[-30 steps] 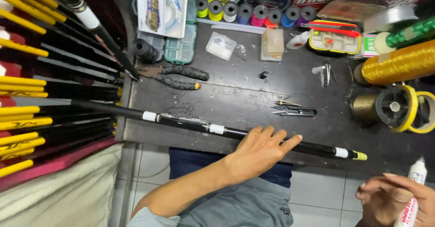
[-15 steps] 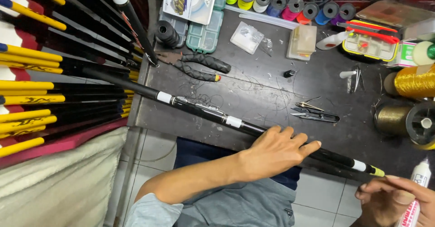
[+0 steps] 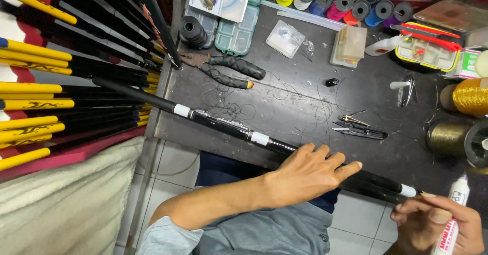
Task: The person uses a white marker to draw lines on the black sections of a fishing rod. They rotate the rod to mark different sides and briefly use pliers to adjust the marker cap before continuing to mark the rod.
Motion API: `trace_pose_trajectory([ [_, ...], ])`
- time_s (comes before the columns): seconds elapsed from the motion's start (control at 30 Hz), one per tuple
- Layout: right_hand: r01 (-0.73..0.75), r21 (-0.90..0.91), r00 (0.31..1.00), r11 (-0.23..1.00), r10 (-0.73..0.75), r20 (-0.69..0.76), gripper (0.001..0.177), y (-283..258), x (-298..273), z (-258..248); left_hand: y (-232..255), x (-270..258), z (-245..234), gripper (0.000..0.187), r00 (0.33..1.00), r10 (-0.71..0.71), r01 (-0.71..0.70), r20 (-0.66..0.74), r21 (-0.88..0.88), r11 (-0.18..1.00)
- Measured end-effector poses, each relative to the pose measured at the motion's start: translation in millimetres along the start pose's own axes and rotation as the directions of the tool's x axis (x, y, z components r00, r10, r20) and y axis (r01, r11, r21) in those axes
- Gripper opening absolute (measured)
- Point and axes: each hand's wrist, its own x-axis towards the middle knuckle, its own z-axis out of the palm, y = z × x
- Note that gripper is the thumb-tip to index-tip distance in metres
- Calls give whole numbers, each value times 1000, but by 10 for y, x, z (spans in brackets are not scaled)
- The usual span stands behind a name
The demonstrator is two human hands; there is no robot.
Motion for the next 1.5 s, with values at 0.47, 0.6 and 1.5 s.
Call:
trace_pose_trajectory([
  [0.47,345,-157,817,925,-379,-435,44,-526,-103,940,-9,-26,4,48,997,-3,5,-73,27,1000],
  [0.6,320,-80,872,944,-327,-365,39,-445,-146,763,12,-11,-49,49,1000,11,-11,-28,7,1000],
  [1.5,196,-62,968,979,-203,-144,32,-244,-165,277,-123,-39,-60,47,998,58,-58,13,47,997],
])
